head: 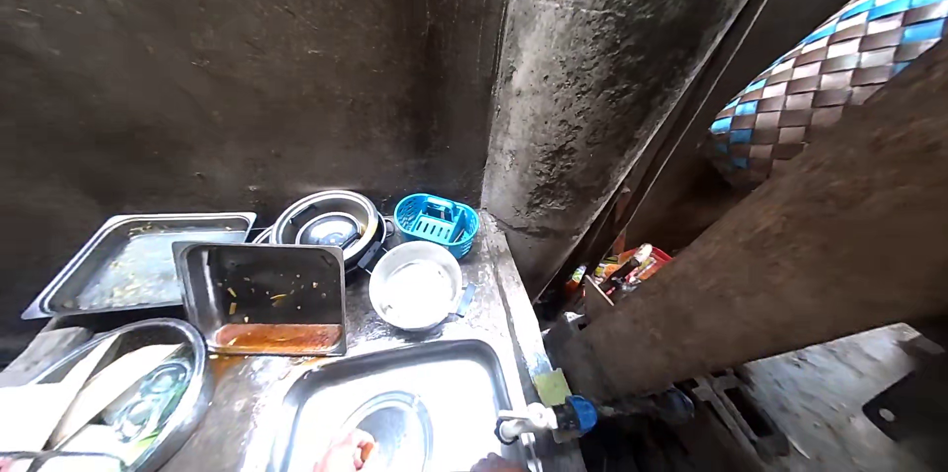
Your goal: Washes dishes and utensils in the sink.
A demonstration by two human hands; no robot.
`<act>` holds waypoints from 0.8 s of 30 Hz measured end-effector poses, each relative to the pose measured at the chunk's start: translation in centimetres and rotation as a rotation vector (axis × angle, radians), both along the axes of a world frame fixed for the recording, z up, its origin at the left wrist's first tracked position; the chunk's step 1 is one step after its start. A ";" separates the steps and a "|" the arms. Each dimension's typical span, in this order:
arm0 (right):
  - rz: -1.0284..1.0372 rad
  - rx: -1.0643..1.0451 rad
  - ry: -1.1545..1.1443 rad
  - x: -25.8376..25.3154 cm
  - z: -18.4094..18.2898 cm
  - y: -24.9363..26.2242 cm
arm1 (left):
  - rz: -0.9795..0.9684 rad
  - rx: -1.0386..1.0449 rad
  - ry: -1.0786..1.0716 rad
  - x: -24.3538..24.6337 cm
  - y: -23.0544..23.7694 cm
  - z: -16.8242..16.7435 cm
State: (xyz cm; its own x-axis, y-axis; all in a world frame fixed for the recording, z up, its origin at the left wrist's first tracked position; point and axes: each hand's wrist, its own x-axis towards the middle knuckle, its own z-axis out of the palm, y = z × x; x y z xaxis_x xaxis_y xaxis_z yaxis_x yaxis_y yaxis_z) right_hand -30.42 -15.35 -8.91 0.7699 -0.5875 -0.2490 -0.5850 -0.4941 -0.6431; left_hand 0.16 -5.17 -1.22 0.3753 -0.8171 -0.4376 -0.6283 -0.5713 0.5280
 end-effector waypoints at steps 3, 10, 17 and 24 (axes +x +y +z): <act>-0.050 -0.001 -0.018 0.7 1.0 0.6 | 0.004 0.027 -0.020 -1.2 0.2 -5.6; -0.105 0.078 0.025 0.9 2.1 1.8 | -0.011 0.120 -0.037 -3.7 -5.3 -7.3; -0.249 0.152 0.067 -1.4 4.5 4.1 | -0.207 0.060 -0.095 -3.3 -7.8 -6.5; -0.354 0.148 -0.082 -2.8 5.1 5.3 | 0.566 -0.317 0.253 2.7 -17.4 -0.3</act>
State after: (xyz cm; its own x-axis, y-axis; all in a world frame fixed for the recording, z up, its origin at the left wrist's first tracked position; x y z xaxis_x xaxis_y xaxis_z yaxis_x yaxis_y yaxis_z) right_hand -33.23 -10.07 -3.84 0.5469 -0.7829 -0.2967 -0.6463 -0.1695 -0.7440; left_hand 2.86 -22.58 -1.53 0.6993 -0.6285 -0.3406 -0.1149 -0.5691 0.8142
